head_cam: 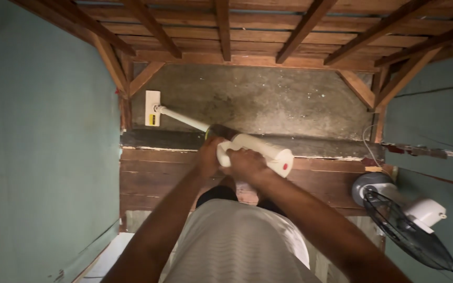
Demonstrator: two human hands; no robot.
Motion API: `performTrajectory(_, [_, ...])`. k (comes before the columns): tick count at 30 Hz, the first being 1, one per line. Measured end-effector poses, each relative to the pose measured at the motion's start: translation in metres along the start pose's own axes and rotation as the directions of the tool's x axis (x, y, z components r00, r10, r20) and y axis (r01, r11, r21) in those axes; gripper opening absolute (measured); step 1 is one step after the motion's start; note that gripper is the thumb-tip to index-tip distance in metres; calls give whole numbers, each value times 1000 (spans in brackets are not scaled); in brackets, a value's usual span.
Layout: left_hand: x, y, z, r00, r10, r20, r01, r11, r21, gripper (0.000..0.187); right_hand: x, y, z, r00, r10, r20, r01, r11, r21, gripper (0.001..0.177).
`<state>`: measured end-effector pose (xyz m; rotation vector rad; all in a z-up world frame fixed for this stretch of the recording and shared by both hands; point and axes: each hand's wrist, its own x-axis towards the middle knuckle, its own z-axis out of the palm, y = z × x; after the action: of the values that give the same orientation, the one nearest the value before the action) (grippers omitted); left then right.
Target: Mop the floor using a handheld mop.
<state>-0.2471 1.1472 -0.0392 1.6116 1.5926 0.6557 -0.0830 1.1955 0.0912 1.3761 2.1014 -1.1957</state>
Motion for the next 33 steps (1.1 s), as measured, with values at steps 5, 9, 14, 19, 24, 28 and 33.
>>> performTrajectory(5, [5,82,33,999,-26,24,28,992,-122,53,-53,34,-34,994,103,42,-100,993,-64,57])
performTrajectory(9, [15,202,21,959,-186,213,138,966,220,46,-96,96,-37,991,130,18,-126,983,-130,51])
performTrajectory(14, [14,193,149,998,57,7,-56,995,-87,58,-155,151,-61,976,218,-17,-217,956,-195,46])
performTrajectory(19, [16,255,201,981,25,194,-2,993,-119,61,-211,211,-70,966,255,-41,-257,938,-231,57])
performTrajectory(24, [15,288,273,957,138,254,-89,977,-194,54,-269,256,-79,948,308,-85,-318,933,-166,53])
performTrajectory(28, [12,333,296,930,187,316,-131,973,-188,57,-304,282,-75,901,427,-81,-433,896,-97,59])
performTrajectory(33, [16,334,344,900,332,282,-271,933,-236,55,-330,302,-78,866,483,-128,-489,872,-11,59])
